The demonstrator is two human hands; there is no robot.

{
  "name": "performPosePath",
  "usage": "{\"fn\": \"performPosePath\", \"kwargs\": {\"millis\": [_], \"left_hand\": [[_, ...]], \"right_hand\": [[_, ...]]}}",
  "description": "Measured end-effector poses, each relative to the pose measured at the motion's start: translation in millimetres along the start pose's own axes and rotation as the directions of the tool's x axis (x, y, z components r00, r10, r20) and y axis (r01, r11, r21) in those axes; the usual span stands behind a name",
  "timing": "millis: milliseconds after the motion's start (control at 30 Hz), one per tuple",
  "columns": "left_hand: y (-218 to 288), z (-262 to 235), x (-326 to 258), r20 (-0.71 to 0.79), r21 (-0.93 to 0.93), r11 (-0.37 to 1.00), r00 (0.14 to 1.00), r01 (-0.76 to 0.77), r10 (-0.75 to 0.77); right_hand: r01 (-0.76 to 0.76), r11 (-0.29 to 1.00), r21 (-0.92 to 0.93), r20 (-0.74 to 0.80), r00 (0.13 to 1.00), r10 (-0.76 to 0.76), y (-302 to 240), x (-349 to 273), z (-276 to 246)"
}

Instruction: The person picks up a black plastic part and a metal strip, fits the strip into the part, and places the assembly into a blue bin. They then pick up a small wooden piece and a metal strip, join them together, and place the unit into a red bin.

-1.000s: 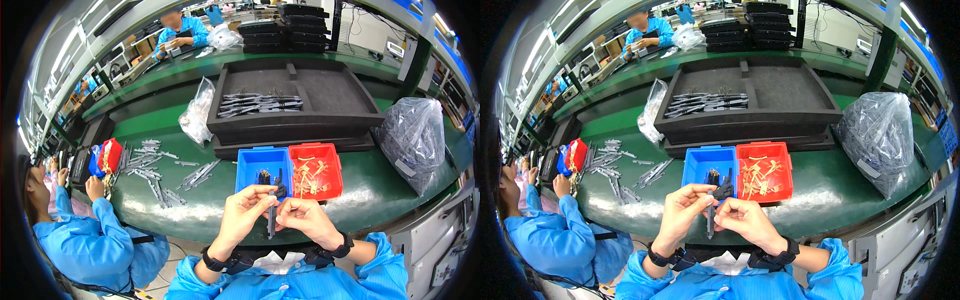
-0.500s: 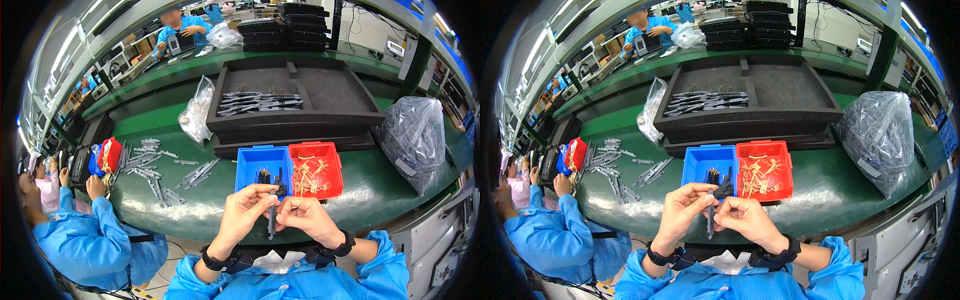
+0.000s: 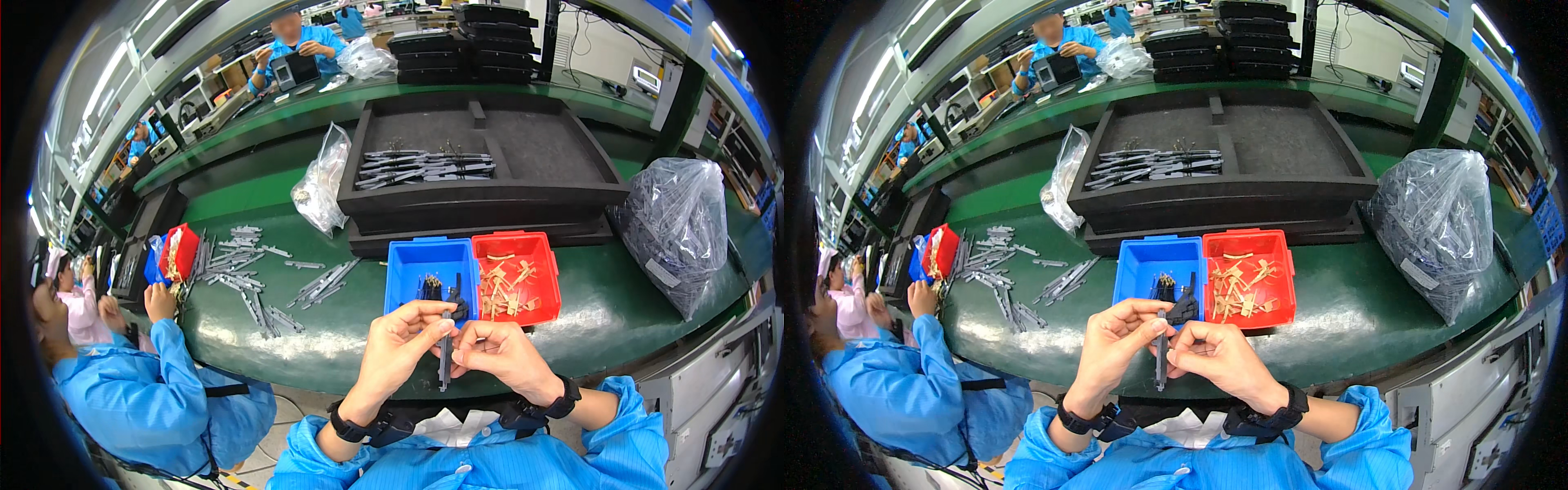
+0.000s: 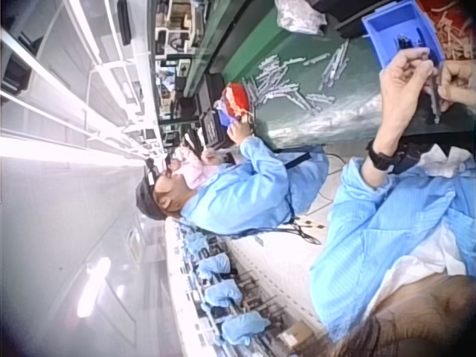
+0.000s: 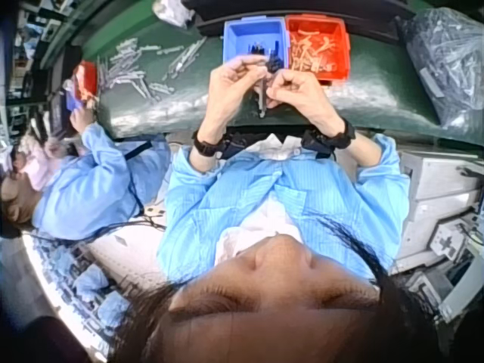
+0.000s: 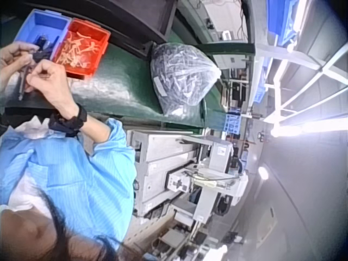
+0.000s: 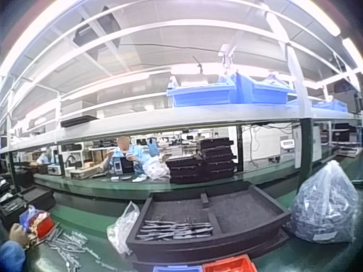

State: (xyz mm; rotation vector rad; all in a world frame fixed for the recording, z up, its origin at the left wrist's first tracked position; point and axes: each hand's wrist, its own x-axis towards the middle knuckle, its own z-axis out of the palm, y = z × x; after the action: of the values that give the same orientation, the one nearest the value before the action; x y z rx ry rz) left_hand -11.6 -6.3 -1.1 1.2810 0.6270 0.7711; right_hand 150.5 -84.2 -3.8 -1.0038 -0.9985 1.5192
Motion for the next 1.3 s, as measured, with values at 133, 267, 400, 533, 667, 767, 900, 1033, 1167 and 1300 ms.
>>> {"fn": "performPosePath", "kwargs": {"millis": [133,267,400,533,667,767,900,1033,1167,1300], "left_hand": [[-0.6,-0.1,-0.2,0.003,-0.003,1.0,1.0,0.001,-0.001],[0.6,-0.4,-0.8,0.021,-0.005,1.0,1.0,0.014,-0.014],[6.4,1.8,-4.1,0.04,0.01,1.0,0.999,0.024,-0.024],[5.2,-0.2,-7.0,0.066,0.124,0.991,0.997,-0.042,0.034],[2.3,-1.1,-6.3,0.064,0.108,0.994,0.998,-0.031,0.024],[0.5,0.9,-5.6,0.048,0.091,0.994,0.998,-0.052,0.048],[-0.2,3.1,-5.0,0.019,0.05,0.998,0.999,-0.046,0.046],[2.4,2.7,-1.5,-0.001,0.042,0.998,0.999,-0.043,0.043],[6.1,3.8,1.2,-0.03,-0.013,0.995,0.995,-0.096,0.096],[9.5,4.9,1.5,-0.119,-0.092,0.988,0.987,-0.121,0.11]], "right_hand": [[-0.003,1.0,0.009,0.004,1.0,0.003,-1.6,-0.7,0.9],[-0.007,1.0,0.016,0.006,1.0,0.007,0.9,-0.8,-0.6],[-0.007,0.999,0.032,0.01,1.0,0.007,3.8,0.1,-2.5],[-0.016,1.0,-0.006,0.021,1.0,0.016,0.1,1.5,-1.4],[-0.036,0.994,-0.1,-0.002,0.999,0.036,-0.9,2.9,-1.0],[-0.029,0.994,-0.106,-0.021,0.999,0.027,0.8,4.0,-0.5],[0.037,0.988,-0.15,-0.052,0.998,-0.045,9.1,5.9,-1.9],[0.085,0.978,-0.188,-0.061,0.993,-0.098,9.9,4.0,3.5],[0.088,0.968,-0.235,-0.057,0.993,-0.104,10.4,3.3,4.2],[-0.014,1.0,0.011,-0.1,0.995,0.015,1.8,0.1,14.7]]}}
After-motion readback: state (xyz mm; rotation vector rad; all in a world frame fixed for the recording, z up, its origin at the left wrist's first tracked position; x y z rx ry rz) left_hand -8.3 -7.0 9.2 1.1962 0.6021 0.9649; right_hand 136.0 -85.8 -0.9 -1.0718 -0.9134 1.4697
